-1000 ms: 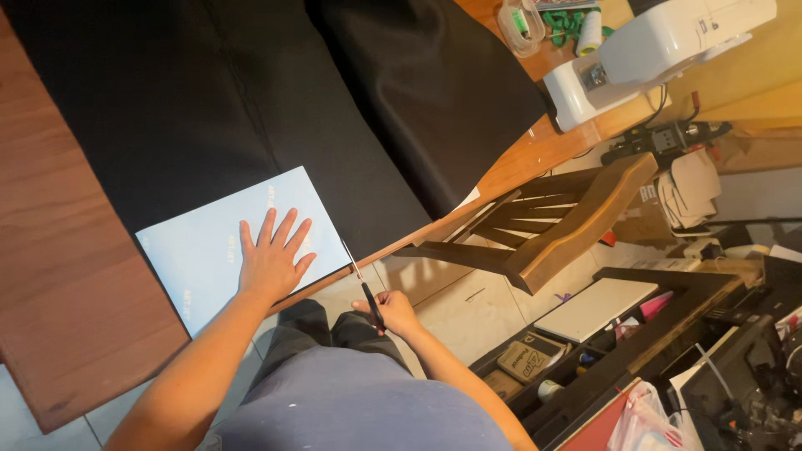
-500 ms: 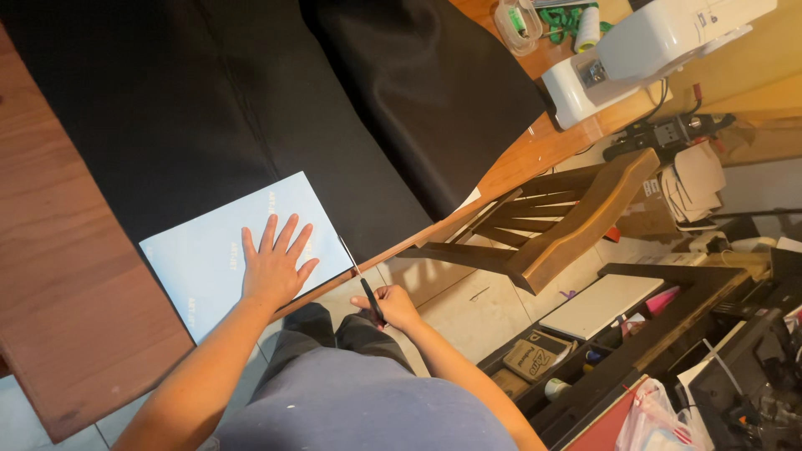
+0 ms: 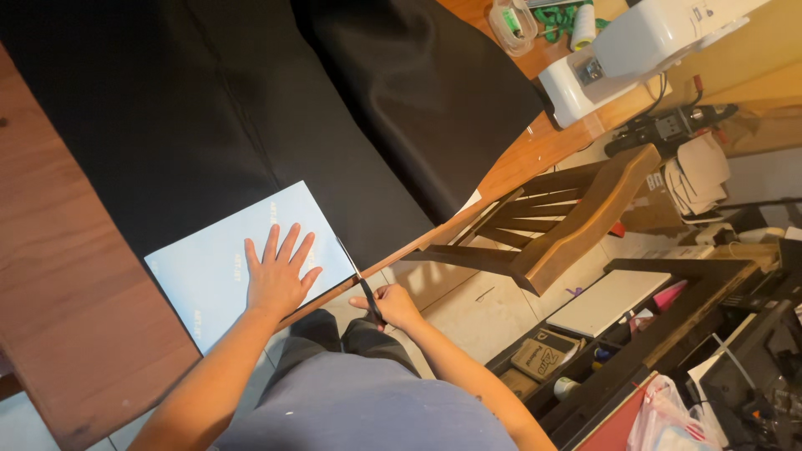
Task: The person uses scissors to cut a piece of black fabric on a wooden table. They first place a light blue paper template on the fabric and cut around it, then remove the template and continue cutting the fabric along marked lines to create several rectangular pieces.
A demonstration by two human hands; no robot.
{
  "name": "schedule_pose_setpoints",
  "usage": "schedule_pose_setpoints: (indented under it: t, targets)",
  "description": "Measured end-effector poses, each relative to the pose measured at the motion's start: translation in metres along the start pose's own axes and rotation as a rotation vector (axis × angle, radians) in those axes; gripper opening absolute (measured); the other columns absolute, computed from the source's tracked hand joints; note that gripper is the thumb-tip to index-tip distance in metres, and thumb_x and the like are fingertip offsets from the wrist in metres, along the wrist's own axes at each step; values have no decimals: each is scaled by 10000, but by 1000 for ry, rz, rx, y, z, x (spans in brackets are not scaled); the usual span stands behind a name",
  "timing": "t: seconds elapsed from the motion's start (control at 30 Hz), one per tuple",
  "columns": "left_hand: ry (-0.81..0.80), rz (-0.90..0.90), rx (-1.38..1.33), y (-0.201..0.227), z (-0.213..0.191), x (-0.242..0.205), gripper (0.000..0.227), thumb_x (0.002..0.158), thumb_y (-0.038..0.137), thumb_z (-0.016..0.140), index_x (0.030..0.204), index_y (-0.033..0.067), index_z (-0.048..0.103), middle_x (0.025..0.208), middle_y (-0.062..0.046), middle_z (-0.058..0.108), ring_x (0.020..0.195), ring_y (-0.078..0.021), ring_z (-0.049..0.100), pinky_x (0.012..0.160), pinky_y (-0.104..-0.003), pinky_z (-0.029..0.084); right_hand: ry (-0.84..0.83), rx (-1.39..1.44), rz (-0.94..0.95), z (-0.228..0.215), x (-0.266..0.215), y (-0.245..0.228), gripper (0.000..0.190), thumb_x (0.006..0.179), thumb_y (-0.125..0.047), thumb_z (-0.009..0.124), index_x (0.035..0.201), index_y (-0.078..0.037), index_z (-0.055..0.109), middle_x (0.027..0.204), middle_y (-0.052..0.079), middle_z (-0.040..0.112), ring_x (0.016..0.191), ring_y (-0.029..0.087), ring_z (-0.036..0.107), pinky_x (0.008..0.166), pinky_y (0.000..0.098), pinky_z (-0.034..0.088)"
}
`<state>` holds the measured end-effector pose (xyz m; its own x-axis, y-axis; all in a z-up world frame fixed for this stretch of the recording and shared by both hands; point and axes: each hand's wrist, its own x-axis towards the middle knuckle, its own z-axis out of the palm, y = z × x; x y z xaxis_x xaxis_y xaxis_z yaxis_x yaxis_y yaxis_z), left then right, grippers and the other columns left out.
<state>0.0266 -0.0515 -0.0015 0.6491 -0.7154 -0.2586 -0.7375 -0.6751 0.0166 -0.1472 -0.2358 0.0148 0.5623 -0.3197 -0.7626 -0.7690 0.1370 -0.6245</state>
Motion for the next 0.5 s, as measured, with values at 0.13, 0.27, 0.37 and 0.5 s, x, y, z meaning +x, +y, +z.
schedule_pose_setpoints:
  t: [0.13,0.27,0.37,0.5]
  targets:
    - [-15,-3,3,0,-1,1,675,1023,706,218,1629,406,209,1732,59,168,1590,-280,137,1222,-674,94,-7,14,-13,2,-2,-5,510,708,-325,960,560,-18,580,425,151,562,310,181,580,339,221,468]
    - [-13,-3,-12,-1,2,2,680,1020,707,227,1628,404,213,1732,57,172,1590,-283,138,1221,-679,93,-6,-29,-10,2,9,15,519,741,-351,942,544,-26,588,413,136,561,312,163,582,340,211,459]
    - [5,0,-26,-2,2,1,682,1017,708,241,1627,405,218,1731,53,177,1588,-289,143,1218,-683,95,-21,-24,-14,1,16,17,501,752,-334,932,562,-20,591,421,138,564,318,169,586,353,218,470]
    - [106,13,-18,-3,15,1,742,977,754,289,1627,400,226,1728,48,201,1589,-296,164,1215,-686,116,0,-1,11,3,10,-13,494,686,-337,964,580,-13,605,430,142,564,313,179,583,360,223,474]
